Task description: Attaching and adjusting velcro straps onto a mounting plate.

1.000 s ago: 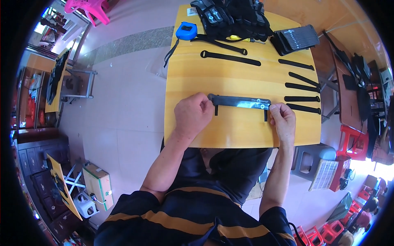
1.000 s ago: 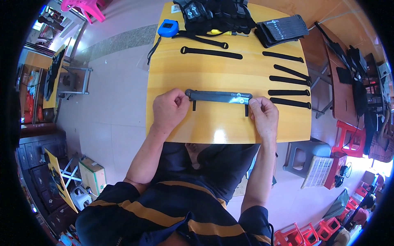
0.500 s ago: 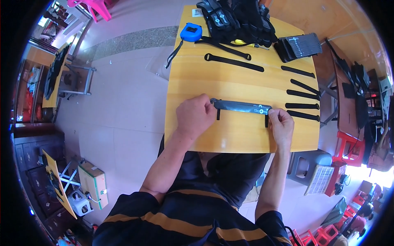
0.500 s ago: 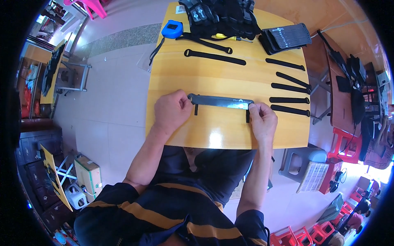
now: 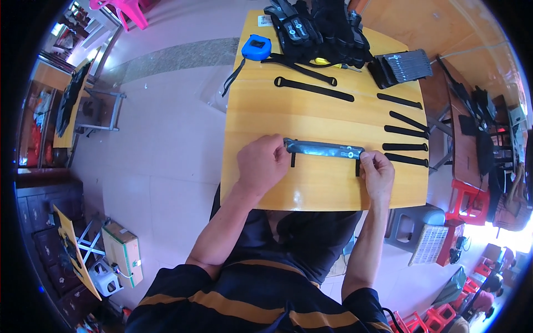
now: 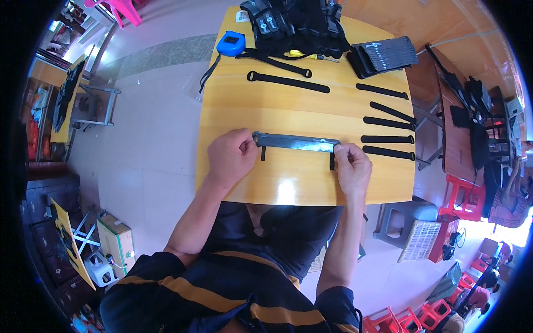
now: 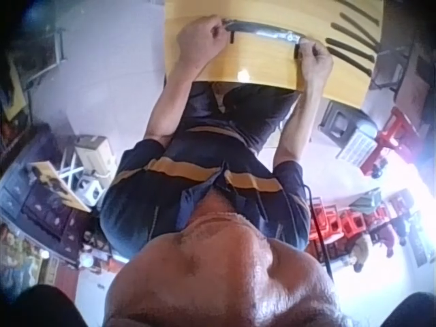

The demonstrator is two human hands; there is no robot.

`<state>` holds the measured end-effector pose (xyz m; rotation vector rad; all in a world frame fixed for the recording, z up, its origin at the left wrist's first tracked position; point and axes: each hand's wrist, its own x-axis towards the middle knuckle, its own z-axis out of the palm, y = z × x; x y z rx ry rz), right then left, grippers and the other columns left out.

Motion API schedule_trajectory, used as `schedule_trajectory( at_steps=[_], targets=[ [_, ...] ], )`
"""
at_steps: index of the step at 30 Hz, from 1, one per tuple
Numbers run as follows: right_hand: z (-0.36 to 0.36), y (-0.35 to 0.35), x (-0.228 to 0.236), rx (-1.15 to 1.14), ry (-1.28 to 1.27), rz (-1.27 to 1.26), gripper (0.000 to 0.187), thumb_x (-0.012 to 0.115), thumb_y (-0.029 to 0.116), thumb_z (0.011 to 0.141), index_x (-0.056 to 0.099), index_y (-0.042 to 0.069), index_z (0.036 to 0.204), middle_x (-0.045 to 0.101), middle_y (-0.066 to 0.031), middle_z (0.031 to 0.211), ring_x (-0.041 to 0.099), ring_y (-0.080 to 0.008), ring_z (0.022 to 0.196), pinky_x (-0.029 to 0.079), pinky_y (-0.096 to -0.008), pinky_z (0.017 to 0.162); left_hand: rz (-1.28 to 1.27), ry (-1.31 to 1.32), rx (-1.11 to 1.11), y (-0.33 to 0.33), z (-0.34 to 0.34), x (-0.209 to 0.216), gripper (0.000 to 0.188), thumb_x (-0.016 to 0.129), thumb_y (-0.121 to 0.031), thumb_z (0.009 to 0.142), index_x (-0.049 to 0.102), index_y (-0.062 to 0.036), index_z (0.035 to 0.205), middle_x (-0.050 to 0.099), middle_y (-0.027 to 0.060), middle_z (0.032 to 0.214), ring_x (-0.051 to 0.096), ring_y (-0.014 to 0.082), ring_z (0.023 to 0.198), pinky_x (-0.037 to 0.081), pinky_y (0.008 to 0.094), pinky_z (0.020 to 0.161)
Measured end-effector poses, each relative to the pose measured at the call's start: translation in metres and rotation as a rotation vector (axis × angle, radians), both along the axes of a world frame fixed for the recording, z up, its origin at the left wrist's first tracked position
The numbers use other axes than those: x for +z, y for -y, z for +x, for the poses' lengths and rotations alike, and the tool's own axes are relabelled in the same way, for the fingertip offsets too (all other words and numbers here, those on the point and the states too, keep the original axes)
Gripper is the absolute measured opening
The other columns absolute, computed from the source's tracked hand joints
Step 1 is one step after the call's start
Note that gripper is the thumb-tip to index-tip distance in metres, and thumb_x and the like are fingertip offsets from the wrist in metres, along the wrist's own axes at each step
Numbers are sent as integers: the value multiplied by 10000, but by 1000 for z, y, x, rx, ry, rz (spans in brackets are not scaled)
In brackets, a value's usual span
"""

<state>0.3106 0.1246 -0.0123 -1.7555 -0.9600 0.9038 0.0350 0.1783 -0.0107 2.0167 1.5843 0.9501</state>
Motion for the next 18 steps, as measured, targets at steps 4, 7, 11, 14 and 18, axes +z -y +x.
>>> schedule_trajectory(
  at_steps=[4,7,11,14,18],
  targets=[
    [0,4,8,9,-67,-18,218,669,177,1013,663,45,839,562,37,691,500,-51,612,406,-221,557,-1,27,16,0,2,-1,124,682,-67,783,586,-80,707,618,96,638,629,293,563,479,406,518],
    [-5,3,19,98,-147,66,232,621,206,1046,613,62,864,562,32,737,517,-55,653,418,-216,592,-15,2,4,-1,-2,-3,109,693,-75,791,592,-82,751,607,84,624,625,295,555,485,408,524],
    [-22,0,44,152,-158,145,215,626,193,1038,625,54,874,572,34,753,526,-52,696,438,-219,639,-210,-54,9,-3,-3,13,240,736,-139,810,646,-111,1031,626,68,670,645,297,610,513,408,580],
    [-44,-8,60,219,-104,194,171,656,155,1011,658,34,891,586,44,744,525,-43,686,442,-225,624,-81,-28,-48,2,3,30,459,759,-172,821,609,-140,1253,653,84,762,669,287,694,521,409,627],
    [-70,-19,57,302,2,215,159,680,137,987,688,10,892,581,27,698,490,-54,649,433,-239,602,43,-8,-258,2,29,36,470,758,-154,828,631,-125,1279,675,103,848,675,270,752,527,410,659]
  ],
)
